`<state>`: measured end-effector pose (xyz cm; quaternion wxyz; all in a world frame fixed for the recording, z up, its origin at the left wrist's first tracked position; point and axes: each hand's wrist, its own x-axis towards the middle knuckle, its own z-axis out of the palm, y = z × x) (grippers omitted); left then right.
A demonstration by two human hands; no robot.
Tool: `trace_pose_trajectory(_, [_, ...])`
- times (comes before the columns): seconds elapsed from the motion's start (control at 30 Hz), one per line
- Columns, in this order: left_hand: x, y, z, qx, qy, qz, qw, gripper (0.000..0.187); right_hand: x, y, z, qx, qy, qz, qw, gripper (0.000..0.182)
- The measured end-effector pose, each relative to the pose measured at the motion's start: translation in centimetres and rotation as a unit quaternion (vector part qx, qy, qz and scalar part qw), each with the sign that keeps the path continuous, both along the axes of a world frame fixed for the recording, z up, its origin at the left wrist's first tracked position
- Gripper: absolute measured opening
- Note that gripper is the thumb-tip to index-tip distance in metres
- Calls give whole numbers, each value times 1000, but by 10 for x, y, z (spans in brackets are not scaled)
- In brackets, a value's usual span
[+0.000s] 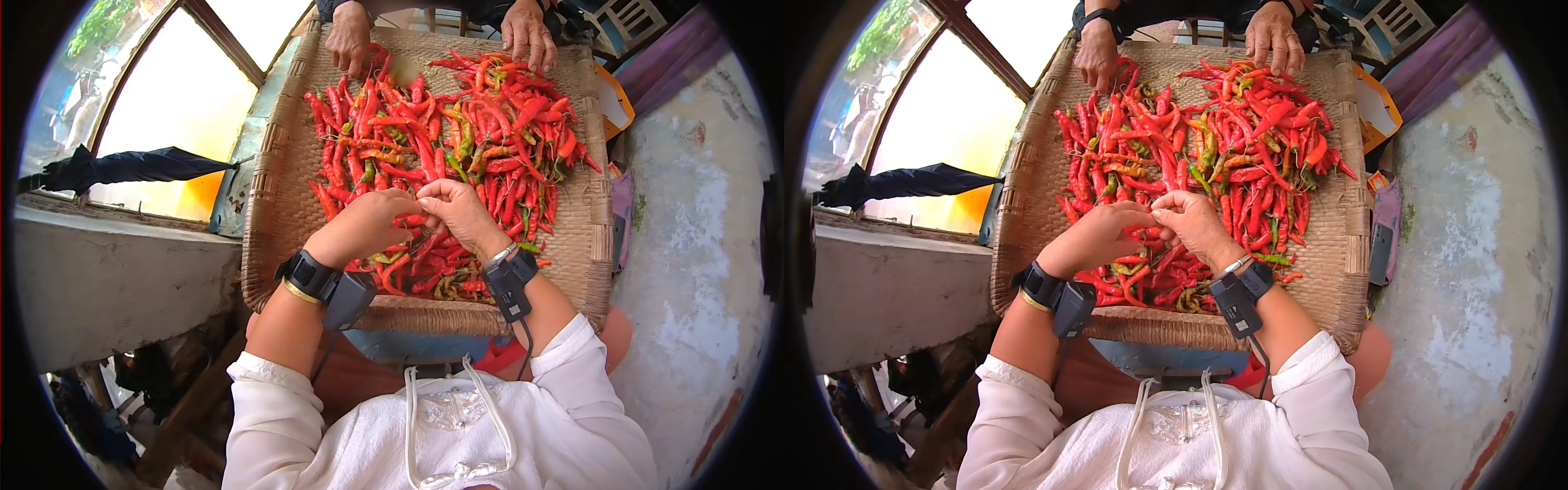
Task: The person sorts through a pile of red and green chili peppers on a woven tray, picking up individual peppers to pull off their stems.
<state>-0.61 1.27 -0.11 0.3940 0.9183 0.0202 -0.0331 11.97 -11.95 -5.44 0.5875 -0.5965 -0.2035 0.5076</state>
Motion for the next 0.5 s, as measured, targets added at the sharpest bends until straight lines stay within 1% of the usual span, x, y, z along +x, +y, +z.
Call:
trace_pose_trajectory(0.03, [1,0,1,-3,-5,-5,1000,27,6,-3,6,-10,-33,5,999,15])
trace_pose_trajectory(0.07, [1,0,1,35,21,-9,999,27,11,-7,11,-22,-65,10,998,13])
trace_pose_trajectory(0.1, [0,1,0,74,47,-11,996,26,16,-9,15,-11,-106,-13,994,11])
trace_pose_trajectory(0.13, [0,1,-1,72,43,-15,996,26,24,-11,17,15,-132,-36,990,10])
trace_pose_trajectory(0.2, [-4,1,-7,172,124,19,977,23,36,-20,34,54,-110,-117,986,11])
trace_pose_trajectory(0.23, [-8,4,-15,204,62,10,977,17,44,-22,34,103,-91,-180,974,13])
trace_pose_trajectory(0.27, [-9,5,-19,205,60,10,977,17,52,-25,34,152,-71,-242,956,15])
trace_pose_trajectory(0.3, [-9,5,-20,201,48,8,978,20,59,-27,37,206,-42,-276,938,26])
trace_pose_trajectory(0.33, [-8,5,-22,196,37,6,980,22,60,-28,38,205,-43,-277,938,26])
trace_pose_trajectory(0.4, [-8,2,-28,197,28,9,980,24,60,-29,45,235,-59,-346,907,37])
trace_pose_trajectory(0.43, [-7,1,-29,199,21,14,980,26,57,-29,46,218,-110,-339,908,46])
trace_pose_trajectory(0.47, [-7,0,-29,199,20,15,980,26,53,-27,46,218,-111,-338,909,46])
trace_pose_trajectory(0.5, [-6,-1,-26,208,71,6,976,32,47,-24,43,183,-167,-289,925,42])
